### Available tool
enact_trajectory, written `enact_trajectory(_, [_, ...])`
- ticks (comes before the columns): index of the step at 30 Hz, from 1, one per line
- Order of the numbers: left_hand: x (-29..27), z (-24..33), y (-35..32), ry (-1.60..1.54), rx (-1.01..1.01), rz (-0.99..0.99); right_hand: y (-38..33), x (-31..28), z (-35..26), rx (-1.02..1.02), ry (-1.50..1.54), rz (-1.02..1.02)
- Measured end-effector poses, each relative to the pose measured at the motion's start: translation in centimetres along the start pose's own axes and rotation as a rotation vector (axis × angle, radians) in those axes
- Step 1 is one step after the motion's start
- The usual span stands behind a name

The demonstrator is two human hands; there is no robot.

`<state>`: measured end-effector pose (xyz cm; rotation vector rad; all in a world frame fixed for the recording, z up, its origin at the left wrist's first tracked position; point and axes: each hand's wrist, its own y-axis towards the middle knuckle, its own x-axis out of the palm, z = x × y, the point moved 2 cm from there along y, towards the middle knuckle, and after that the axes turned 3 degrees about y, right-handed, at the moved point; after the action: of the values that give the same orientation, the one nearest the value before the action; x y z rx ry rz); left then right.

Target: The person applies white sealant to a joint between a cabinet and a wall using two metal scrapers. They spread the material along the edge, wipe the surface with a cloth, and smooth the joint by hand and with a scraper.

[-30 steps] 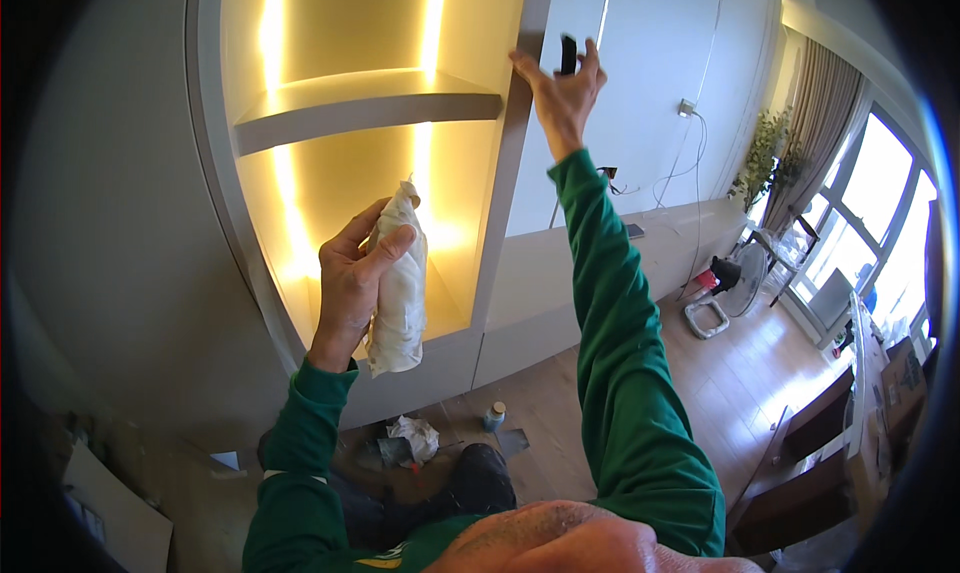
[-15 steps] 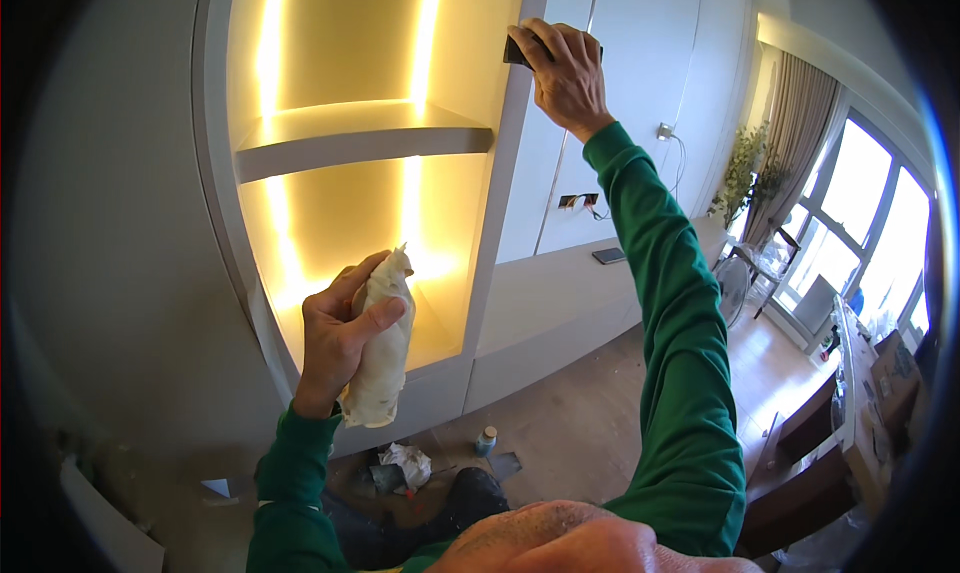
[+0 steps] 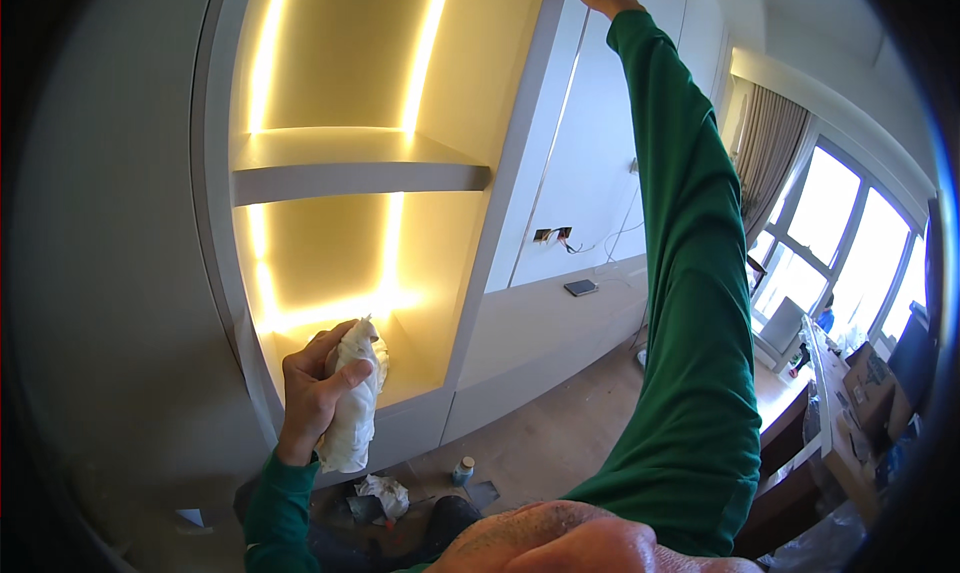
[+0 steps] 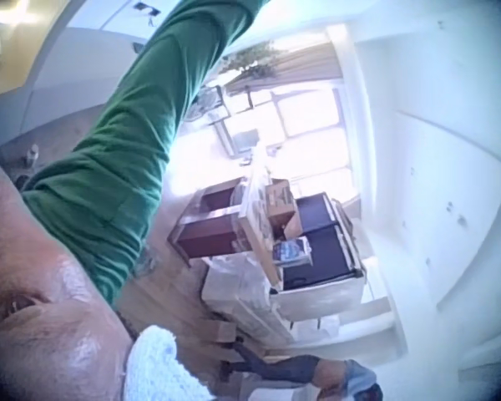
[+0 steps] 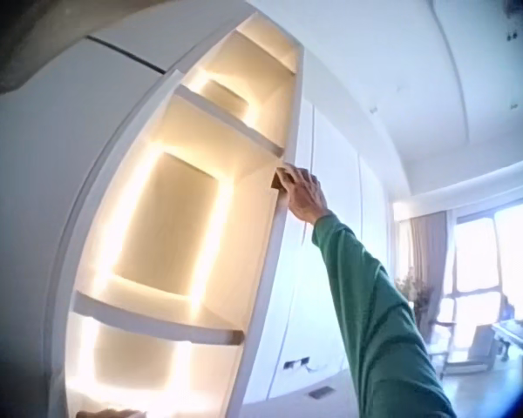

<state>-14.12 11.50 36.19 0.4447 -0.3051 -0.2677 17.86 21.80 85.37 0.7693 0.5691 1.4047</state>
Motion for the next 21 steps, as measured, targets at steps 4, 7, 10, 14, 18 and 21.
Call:
enact_trajectory(4, [-1.2,-1.0,-0.2,0.003,-0.026,0.024,-4.9,0.9,-3.6,-0.055,0.005,0.058])
enact_trajectory(7, [-2.1,-2.0,-0.5,0.011,-0.045,0.023,-9.5,1.7,-6.8,-0.182,0.024,0.046])
enact_trajectory(10, [-2.2,-2.4,-0.6,0.011,-0.082,0.027,-5.5,0.8,-4.7,-0.091,-0.037,0.028])
enact_trajectory(14, [-2.0,-3.3,-0.7,-0.028,-0.093,0.01,1.7,-0.5,-0.9,0.052,-0.084,-0.034])
enact_trajectory(18, [-2.4,-4.8,-1.2,-0.041,-0.098,0.024,-2.2,-0.5,-4.1,-0.031,-0.168,-0.003])
enact_trajectory(21, [-2.4,-4.7,-1.2,-0.047,-0.139,0.011,-13.0,-0.5,-10.7,-0.156,0.024,0.042])
